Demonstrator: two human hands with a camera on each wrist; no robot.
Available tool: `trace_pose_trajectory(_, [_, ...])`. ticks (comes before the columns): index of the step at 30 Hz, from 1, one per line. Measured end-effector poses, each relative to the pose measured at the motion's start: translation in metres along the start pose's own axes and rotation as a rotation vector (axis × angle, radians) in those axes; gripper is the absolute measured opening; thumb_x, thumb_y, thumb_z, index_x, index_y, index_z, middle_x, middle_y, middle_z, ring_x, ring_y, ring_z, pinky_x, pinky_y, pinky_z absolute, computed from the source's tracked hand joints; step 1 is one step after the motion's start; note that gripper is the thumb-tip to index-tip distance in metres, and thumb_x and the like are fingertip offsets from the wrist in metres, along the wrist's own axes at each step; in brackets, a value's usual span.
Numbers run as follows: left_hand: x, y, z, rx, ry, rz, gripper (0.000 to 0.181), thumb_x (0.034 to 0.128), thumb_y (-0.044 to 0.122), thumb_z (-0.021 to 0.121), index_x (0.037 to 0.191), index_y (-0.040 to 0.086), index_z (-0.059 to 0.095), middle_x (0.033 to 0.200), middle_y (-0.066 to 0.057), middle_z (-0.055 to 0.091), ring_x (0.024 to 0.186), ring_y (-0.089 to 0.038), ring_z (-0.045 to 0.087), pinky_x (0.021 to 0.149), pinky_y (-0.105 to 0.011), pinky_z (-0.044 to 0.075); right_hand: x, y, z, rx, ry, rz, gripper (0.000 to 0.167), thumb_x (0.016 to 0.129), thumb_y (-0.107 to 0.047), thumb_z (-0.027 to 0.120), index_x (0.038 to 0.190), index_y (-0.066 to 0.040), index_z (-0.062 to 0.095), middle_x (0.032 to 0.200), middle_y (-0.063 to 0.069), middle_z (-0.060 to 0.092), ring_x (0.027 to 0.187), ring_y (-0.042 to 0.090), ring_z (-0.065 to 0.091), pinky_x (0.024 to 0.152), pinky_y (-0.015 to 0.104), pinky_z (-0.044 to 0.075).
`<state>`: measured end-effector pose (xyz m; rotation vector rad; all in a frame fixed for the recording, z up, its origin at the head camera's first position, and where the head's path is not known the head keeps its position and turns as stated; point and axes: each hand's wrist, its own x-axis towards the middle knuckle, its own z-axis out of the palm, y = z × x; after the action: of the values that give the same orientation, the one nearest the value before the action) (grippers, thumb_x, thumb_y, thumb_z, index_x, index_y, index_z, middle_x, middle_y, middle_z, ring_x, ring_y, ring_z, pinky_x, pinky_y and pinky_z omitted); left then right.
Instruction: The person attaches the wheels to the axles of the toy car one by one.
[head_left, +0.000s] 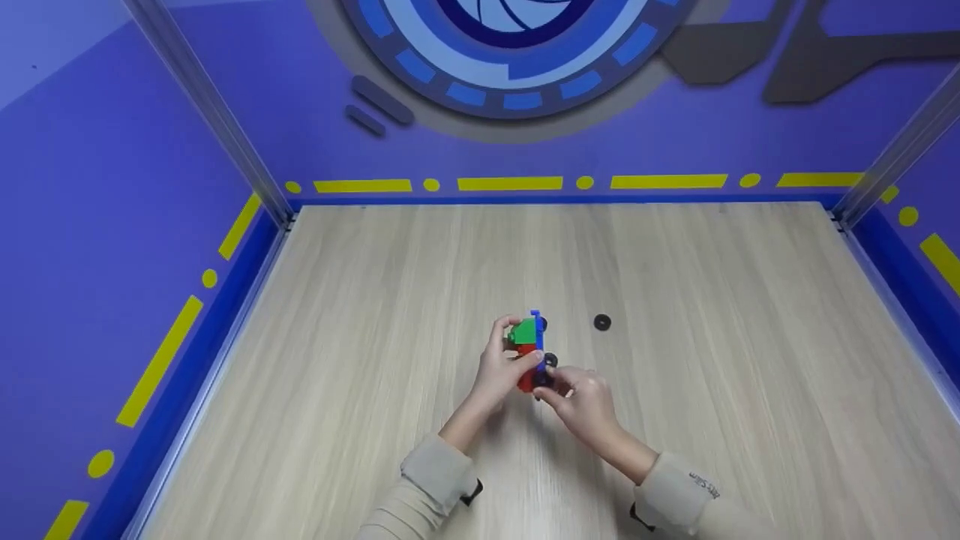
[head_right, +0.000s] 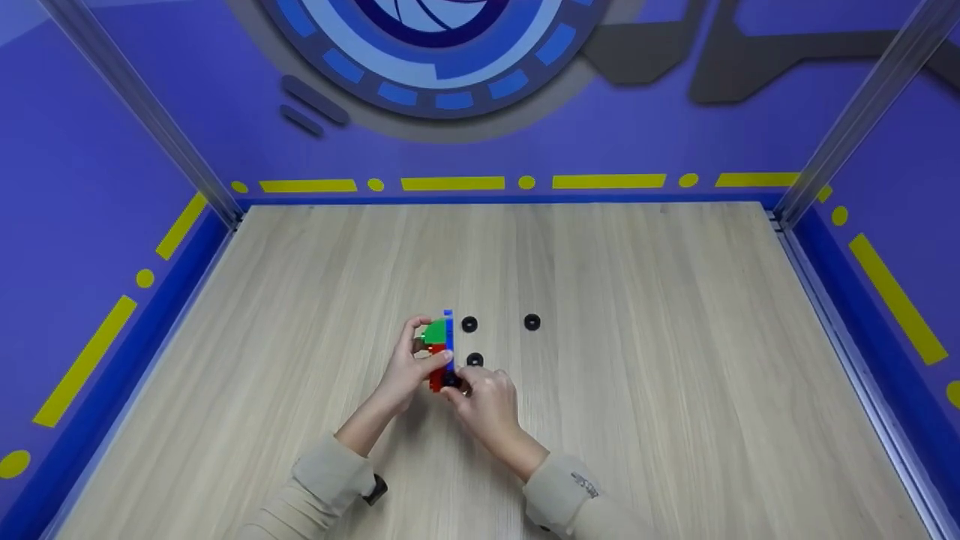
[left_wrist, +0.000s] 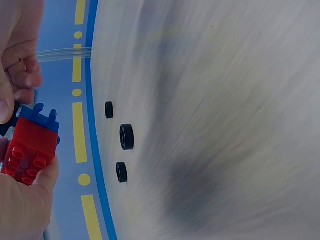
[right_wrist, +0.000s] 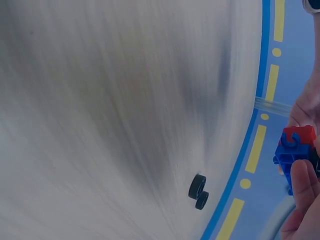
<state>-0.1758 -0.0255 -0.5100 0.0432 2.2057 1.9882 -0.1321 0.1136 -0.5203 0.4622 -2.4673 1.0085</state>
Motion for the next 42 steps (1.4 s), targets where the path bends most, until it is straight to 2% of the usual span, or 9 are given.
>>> trace_pose_trajectory(3, [-0.002, 0.004, -0.001, -0.018, -0.005, -0.021, 0.055, 0.0791, 0.017, 0.064, 0.125, 0.024, 0.034, 0.109, -0.014, 0.050, 0.093, -0.025, 0.052, 0.071, -0.032, 0.050, 0.000, 0.001, 0.001, -0.014, 0.016, -0.017, 0.029, 0.066, -0.024, 0.074, 0.087, -0.004, 0.068, 0.066, -0.001, 0.065, 0.055, 0.004, 0.054, 0.055, 0.021, 0.043])
trace_pose_trajectory(6, [-0.007, 0.013, -0.001, -0.027, -0.009, -0.035, 0.054, 0.0802, 0.016, 0.063, 0.125, 0.023, 0.034, 0.110, -0.014, 0.049, 0.094, -0.025, 0.052, 0.073, -0.032, 0.050, -0.001, 0.002, 0.002, -0.034, 0.044, -0.051, 0.029, 0.065, -0.024, 0.075, 0.086, -0.005, 0.067, 0.065, -0.001, 0.064, 0.055, 0.005, 0.054, 0.055, 0.022, 0.040])
trace_pose_trajectory(10, [-0.014, 0.025, 0.000, 0.010, -0.015, -0.026, 0.052, 0.0810, 0.013, 0.061, 0.125, 0.018, 0.034, 0.110, -0.015, 0.050, 0.094, -0.026, 0.052, 0.072, -0.031, 0.050, -0.003, 0.005, 0.005, -0.053, 0.079, -0.089, 0.030, 0.064, -0.024, 0.076, 0.085, -0.006, 0.067, 0.065, -0.001, 0.063, 0.054, 0.005, 0.053, 0.054, 0.022, 0.038])
trace_pose_trajectory(12, [-0.015, 0.026, -0.001, 0.026, -0.021, -0.022, 0.052, 0.0809, 0.013, 0.061, 0.125, 0.018, 0.034, 0.110, -0.015, 0.051, 0.094, -0.025, 0.051, 0.071, -0.030, 0.050, -0.005, 0.007, 0.007, -0.049, 0.085, -0.095, 0.030, 0.063, -0.024, 0.076, 0.085, -0.006, 0.067, 0.065, -0.002, 0.064, 0.054, 0.005, 0.054, 0.055, 0.022, 0.037])
trace_pose_trajectory(15, [-0.013, 0.021, -0.002, 0.011, -0.037, -0.030, 0.052, 0.0803, 0.015, 0.062, 0.124, 0.020, 0.035, 0.109, -0.014, 0.050, 0.093, -0.023, 0.050, 0.069, -0.029, 0.049, -0.008, 0.010, 0.009, -0.026, 0.079, -0.094, 0.029, 0.063, -0.024, 0.076, 0.086, -0.008, 0.066, 0.066, -0.003, 0.064, 0.056, 0.004, 0.053, 0.057, 0.021, 0.037])
trace_pose_trajectory(22, [-0.004, -0.004, -0.002, -0.062, -0.082, -0.065, 0.057, 0.0788, 0.022, 0.065, 0.126, 0.023, 0.032, 0.111, -0.014, 0.048, 0.088, -0.019, 0.054, 0.070, -0.030, 0.051, -0.011, 0.014, 0.007, 0.058, 0.062, -0.085, 0.030, 0.063, -0.020, 0.077, 0.088, -0.008, 0.064, 0.067, -0.004, 0.062, 0.057, 0.009, 0.054, 0.058, 0.022, 0.035])
trace_pose_trajectory(27, [-0.004, -0.006, -0.003, -0.086, -0.096, -0.061, 0.057, 0.0790, 0.022, 0.065, 0.127, 0.023, 0.033, 0.110, -0.015, 0.048, 0.089, -0.019, 0.055, 0.071, -0.031, 0.051, -0.011, 0.015, 0.004, 0.082, 0.045, -0.062, 0.029, 0.065, -0.021, 0.076, 0.088, -0.010, 0.064, 0.068, -0.005, 0.062, 0.059, 0.012, 0.054, 0.059, 0.022, 0.034])
trace_pose_trajectory(36, [-0.004, -0.010, -0.005, -0.145, -0.113, -0.081, 0.057, 0.0801, 0.019, 0.064, 0.128, 0.024, 0.033, 0.112, -0.014, 0.051, 0.094, -0.020, 0.056, 0.074, -0.036, 0.051, -0.012, 0.018, 0.003, 0.100, 0.024, -0.040, 0.031, 0.065, -0.019, 0.076, 0.092, -0.010, 0.065, 0.069, -0.006, 0.062, 0.061, 0.009, 0.054, 0.061, 0.023, 0.036])
trace_pose_trajectory(42, [-0.005, -0.014, -0.005, -0.138, -0.108, -0.085, 0.058, 0.0799, 0.019, 0.064, 0.128, 0.020, 0.032, 0.110, -0.014, 0.055, 0.091, -0.018, 0.057, 0.073, -0.034, 0.051, -0.013, 0.019, 0.004, 0.108, -0.013, -0.041, 0.032, 0.066, -0.018, 0.075, 0.095, -0.009, 0.065, 0.070, -0.006, 0.063, 0.062, 0.007, 0.054, 0.063, 0.024, 0.038])
